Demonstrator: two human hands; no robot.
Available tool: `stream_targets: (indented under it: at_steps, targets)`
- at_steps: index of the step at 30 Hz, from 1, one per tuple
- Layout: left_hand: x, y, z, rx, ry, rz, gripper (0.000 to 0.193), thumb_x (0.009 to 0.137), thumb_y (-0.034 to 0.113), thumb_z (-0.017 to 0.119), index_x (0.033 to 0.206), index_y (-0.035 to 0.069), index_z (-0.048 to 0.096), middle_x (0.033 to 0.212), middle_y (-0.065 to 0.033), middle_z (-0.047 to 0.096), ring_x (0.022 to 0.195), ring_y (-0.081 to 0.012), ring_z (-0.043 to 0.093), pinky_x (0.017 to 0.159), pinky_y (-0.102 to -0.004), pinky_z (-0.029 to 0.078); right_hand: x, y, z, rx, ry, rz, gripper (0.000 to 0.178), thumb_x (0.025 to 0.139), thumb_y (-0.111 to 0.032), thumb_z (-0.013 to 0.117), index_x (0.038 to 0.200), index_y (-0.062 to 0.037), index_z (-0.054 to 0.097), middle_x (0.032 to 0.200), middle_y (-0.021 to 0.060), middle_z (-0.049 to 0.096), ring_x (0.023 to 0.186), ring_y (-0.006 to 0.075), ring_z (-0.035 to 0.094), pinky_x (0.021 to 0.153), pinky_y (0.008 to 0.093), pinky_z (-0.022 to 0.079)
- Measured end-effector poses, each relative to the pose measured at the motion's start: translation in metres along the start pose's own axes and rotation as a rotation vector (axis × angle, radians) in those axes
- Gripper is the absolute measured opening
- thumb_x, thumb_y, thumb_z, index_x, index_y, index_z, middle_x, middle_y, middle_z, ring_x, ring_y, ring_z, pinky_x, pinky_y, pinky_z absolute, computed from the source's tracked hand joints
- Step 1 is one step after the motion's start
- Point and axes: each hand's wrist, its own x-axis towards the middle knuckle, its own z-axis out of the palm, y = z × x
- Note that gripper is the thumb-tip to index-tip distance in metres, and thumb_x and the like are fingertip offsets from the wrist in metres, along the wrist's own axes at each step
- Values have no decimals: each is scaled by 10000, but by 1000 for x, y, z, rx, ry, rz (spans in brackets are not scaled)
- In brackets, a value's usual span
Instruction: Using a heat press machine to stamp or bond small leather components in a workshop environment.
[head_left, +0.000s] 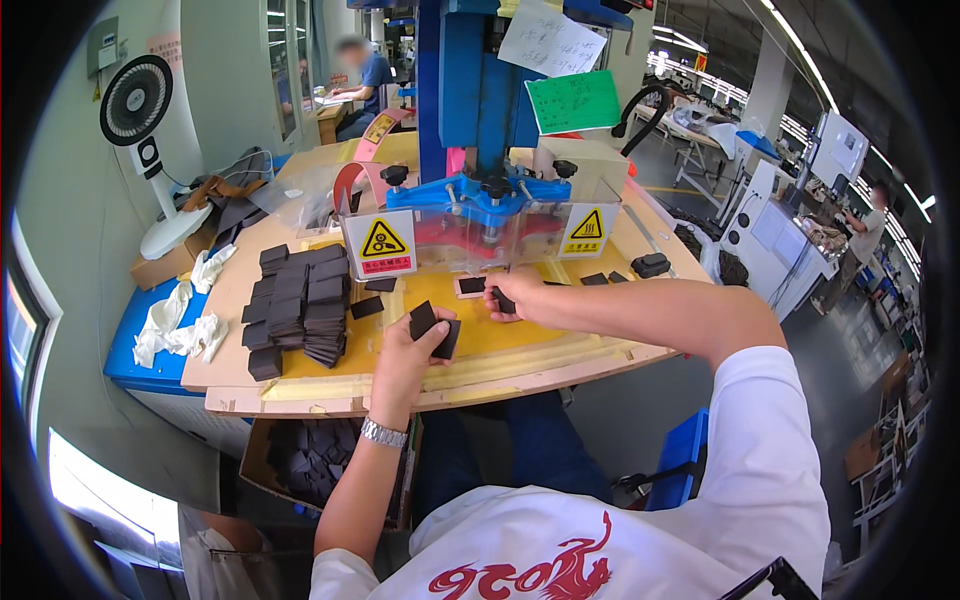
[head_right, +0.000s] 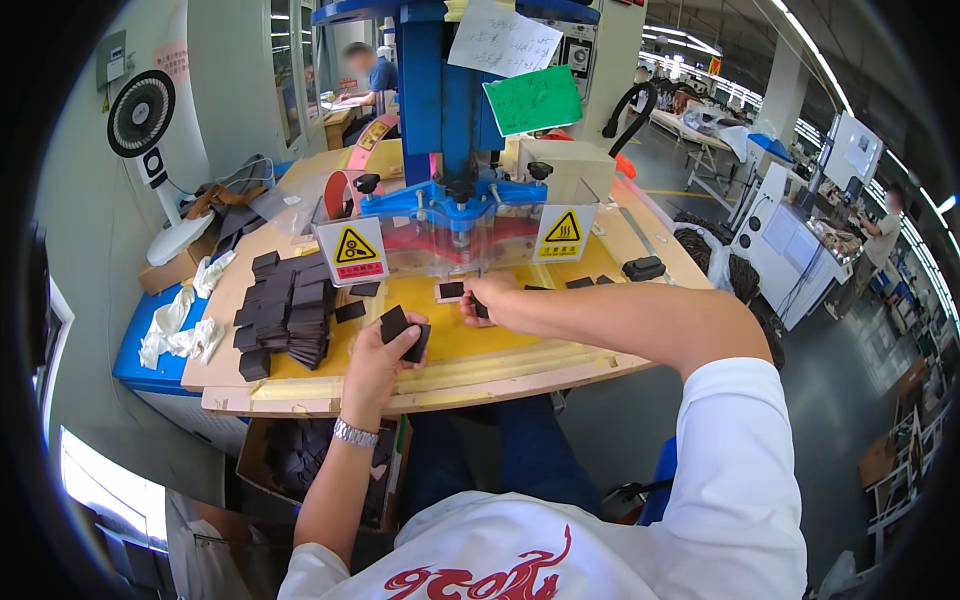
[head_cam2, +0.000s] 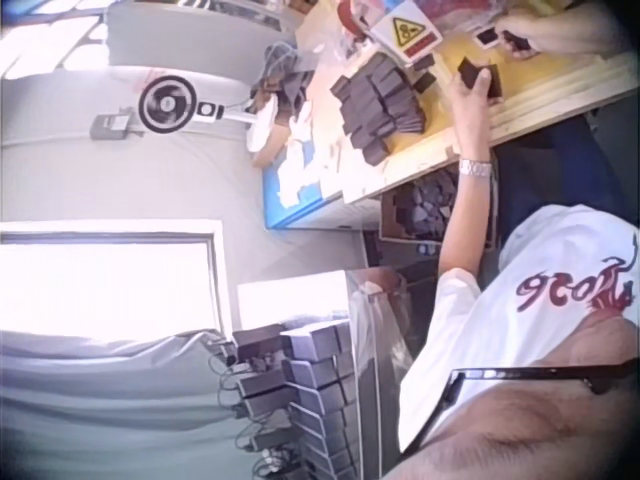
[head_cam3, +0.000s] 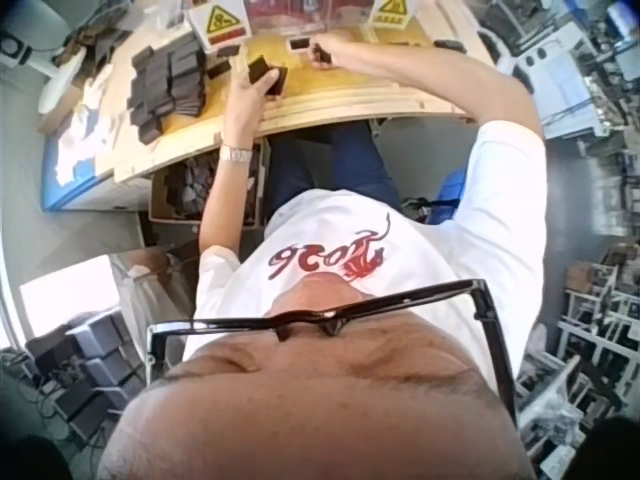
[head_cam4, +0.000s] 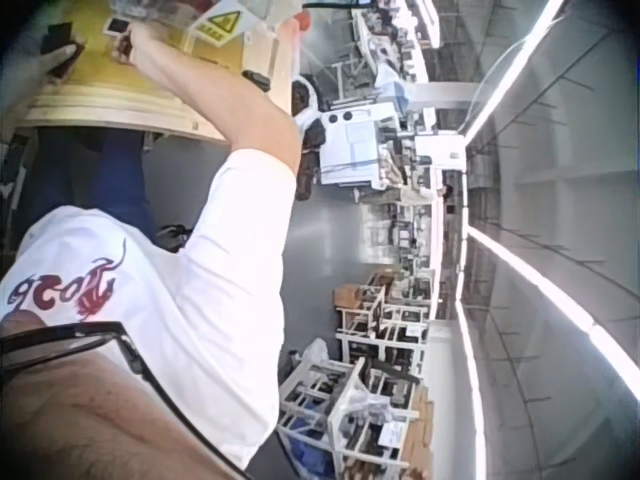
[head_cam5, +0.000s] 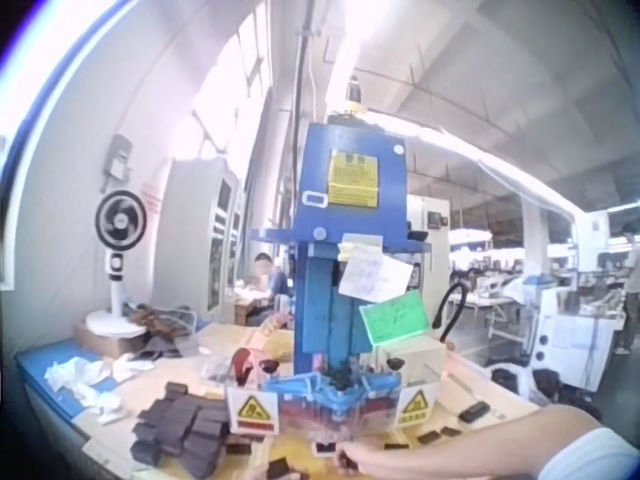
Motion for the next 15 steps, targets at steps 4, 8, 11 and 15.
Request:
stream_targets:
  at_steps: [4,8,11,15]
  targets:
    - [0,-5,-3,-2,26,11,137,1071,41,683,1185,-32,701,924,-66,675,741,-160,676,623,-296,562,-16,5,-3,0,-9,-69,156,1034,-191,680,918,-96,638,770,13,660,656,149,660,597,383,633]
    - [-2,-5,-6,-31,-24,18,109,1071,41,679,1155,-27,687,919,-82,687,715,-175,685,609,-311,574,-49,10,-64,124,15,-84,161,1035,-186,686,912,-106,620,732,-10,607,608,120,587,562,341,570]
    - [-1,-2,2,-53,-34,1,94,1067,36,677,1141,-22,667,912,-93,699,680,-191,693,605,-325,587,-67,20,-135,261,13,-16,208,1045,-238,714,910,-114,616,723,-15,583,586,107,549,531,318,515]
    - [0,4,13,42,-75,-46,109,1061,35,681,1153,-11,645,902,-93,702,664,-210,706,615,-334,606,-109,33,-129,142,-83,-47,336,1069,-400,748,945,-107,638,726,-31,534,573,83,485,505,288,432]
